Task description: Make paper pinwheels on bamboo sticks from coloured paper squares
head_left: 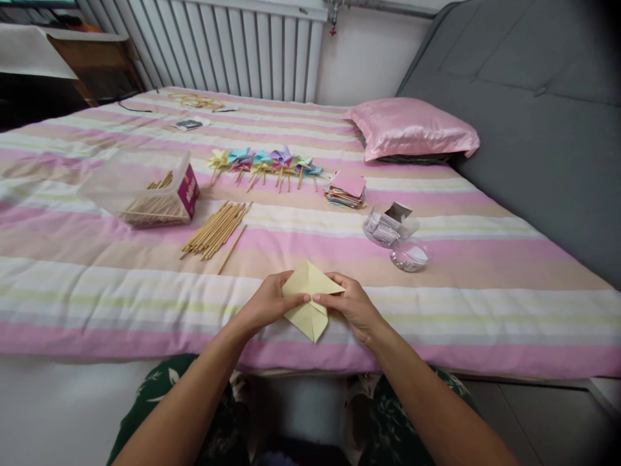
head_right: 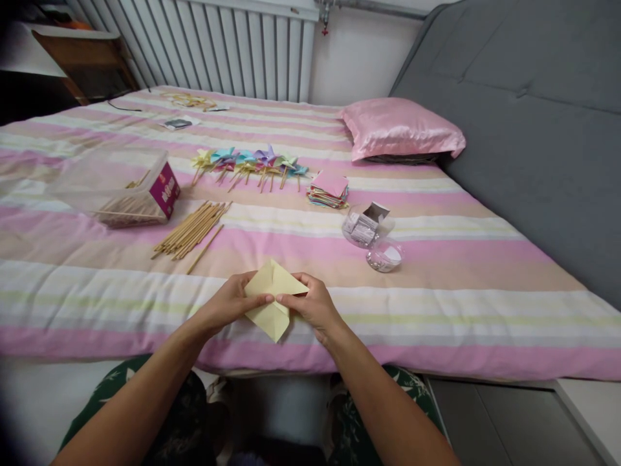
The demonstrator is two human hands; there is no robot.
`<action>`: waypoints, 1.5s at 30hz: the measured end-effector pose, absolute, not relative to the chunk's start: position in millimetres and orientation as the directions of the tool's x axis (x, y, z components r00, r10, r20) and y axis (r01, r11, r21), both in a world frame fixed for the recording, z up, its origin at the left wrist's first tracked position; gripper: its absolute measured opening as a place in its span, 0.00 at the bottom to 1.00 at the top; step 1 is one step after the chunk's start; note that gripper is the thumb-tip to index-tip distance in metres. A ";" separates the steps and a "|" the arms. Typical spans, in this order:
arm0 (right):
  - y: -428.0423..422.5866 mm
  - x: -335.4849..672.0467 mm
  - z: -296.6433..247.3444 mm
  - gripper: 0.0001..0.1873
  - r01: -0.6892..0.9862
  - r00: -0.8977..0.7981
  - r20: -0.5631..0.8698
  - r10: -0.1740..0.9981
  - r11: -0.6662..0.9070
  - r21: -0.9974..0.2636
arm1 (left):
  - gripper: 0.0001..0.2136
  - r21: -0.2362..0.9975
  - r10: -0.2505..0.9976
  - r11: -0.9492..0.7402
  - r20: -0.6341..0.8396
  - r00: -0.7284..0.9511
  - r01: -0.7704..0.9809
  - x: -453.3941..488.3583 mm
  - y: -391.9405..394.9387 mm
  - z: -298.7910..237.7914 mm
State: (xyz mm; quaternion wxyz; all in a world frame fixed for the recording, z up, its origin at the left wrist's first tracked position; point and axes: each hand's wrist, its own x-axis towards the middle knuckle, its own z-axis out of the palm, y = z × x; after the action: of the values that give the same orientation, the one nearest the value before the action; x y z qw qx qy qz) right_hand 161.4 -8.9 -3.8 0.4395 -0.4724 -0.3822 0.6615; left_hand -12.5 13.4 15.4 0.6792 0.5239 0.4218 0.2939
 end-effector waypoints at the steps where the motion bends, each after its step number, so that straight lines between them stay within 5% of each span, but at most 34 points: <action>1: -8.9 161.7 -4.7 0.23 -0.227 -0.166 -0.294 0.941 -0.327 -0.917 | 0.16 0.957 0.838 0.286 -0.269 0.476 0.037 -12.5 13.4 15.0; 12: -5.8 158.6 -4.4 0.23 -0.373 0.001 -0.327 0.945 -0.303 -0.877 | 0.18 0.895 0.890 0.387 -0.299 0.343 -0.224 -17.3 17.7 18.0; 19: -6.9 152.8 -7.7 0.23 -0.432 0.086 -0.310 0.947 -0.245 -0.868 | 0.14 0.894 0.898 0.395 -0.328 0.293 -0.213 -6.0 11.2 10.2; 39: -13.1 144.6 -12.1 0.20 -0.293 0.084 -0.193 0.978 -0.161 -0.943 | 0.14 0.877 0.910 0.403 -0.355 0.213 -0.262 2.5 8.4 5.7; 45: -11.6 149.5 -3.2 0.38 -0.125 0.080 0.067 0.995 0.077 -0.989 | 0.17 0.872 0.915 0.395 -0.345 0.210 -0.288 -2.6 10.0 6.8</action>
State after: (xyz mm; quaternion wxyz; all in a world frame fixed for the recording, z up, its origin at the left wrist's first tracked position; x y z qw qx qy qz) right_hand 149.5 -11.6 -3.2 0.5674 -0.4671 -0.4652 0.4934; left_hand -2.6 10.0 6.8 0.6986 0.3424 0.4577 0.4305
